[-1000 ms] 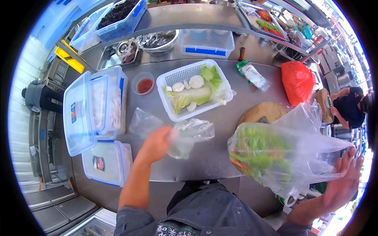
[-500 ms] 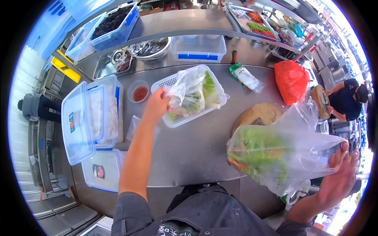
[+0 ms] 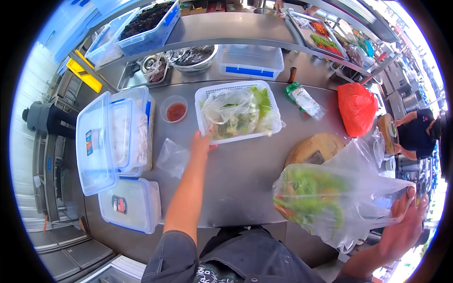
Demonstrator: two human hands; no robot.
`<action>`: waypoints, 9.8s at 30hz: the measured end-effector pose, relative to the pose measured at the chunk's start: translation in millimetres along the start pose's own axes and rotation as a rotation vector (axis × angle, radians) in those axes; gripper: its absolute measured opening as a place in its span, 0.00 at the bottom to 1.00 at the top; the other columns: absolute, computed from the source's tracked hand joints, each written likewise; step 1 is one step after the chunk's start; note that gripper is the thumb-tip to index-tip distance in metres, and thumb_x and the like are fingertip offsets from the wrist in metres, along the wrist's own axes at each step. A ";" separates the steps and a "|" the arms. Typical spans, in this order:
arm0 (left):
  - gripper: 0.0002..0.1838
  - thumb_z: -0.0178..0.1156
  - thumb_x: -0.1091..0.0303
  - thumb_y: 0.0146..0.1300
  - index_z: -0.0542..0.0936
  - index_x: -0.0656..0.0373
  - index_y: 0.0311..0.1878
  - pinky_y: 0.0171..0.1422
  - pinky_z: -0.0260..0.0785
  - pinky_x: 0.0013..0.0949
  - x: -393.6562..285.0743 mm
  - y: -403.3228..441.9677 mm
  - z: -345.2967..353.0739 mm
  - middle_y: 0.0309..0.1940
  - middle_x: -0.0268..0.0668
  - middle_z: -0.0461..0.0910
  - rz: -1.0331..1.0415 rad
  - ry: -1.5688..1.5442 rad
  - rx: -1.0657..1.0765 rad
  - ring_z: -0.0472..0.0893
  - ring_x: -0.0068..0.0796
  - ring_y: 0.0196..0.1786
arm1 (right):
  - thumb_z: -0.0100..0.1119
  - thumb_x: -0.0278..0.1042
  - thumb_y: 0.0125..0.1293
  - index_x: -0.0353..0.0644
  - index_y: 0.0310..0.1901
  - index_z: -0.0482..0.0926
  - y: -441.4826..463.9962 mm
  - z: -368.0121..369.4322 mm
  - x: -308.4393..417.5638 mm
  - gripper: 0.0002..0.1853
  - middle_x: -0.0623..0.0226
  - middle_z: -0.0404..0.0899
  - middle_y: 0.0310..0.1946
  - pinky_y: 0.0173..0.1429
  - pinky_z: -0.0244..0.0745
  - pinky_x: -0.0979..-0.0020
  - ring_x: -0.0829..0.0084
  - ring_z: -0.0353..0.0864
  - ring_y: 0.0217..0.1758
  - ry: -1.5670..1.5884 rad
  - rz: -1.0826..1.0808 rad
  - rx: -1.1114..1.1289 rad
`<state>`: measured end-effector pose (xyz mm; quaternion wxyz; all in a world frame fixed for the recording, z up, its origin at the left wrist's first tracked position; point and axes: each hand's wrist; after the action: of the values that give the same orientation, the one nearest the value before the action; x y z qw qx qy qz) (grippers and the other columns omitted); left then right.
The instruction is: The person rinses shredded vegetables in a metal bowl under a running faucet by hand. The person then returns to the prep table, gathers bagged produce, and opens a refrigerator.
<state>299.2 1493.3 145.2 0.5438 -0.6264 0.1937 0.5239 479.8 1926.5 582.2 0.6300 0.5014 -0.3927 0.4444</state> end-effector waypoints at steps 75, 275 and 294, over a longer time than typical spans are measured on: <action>0.14 0.63 0.66 0.59 0.72 0.58 0.19 0.26 0.72 0.29 -388.6 -488.8 151.5 0.23 0.43 0.81 1.269 0.892 0.902 0.80 0.34 0.22 | 0.57 0.44 0.68 0.33 0.59 0.67 -282.4 -195.4 -319.4 0.26 0.54 0.80 0.47 0.50 0.78 0.65 0.68 0.82 0.46 -0.372 1.004 -0.304; 0.09 0.57 0.65 0.65 0.76 0.64 0.37 0.34 0.69 0.27 -63.3 -339.2 152.1 0.27 0.36 0.79 0.079 0.611 0.900 0.74 0.21 0.27 | 0.69 0.42 0.49 0.31 0.65 0.56 -178.7 -93.5 134.0 0.45 0.52 0.64 0.63 0.70 0.57 0.56 0.60 0.65 0.67 0.521 0.350 -0.079; 0.06 0.54 0.69 0.64 0.75 0.61 0.33 0.27 0.69 0.28 -70.8 -368.4 168.0 0.24 0.36 0.78 0.111 0.480 0.851 0.78 0.25 0.23 | 0.58 0.45 0.65 0.33 0.66 0.58 -181.4 -116.4 74.5 0.35 0.58 0.67 0.62 0.68 0.62 0.61 0.67 0.67 0.65 0.594 0.290 -0.209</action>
<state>497.0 1741.6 406.3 0.6627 -0.4404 0.5435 0.2673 680.7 2034.5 579.1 0.6950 0.2219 -0.3025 0.6133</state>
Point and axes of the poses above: each hand's wrist, its own y-axis towards the middle knuckle, its own z-axis out of the palm, x = y × z
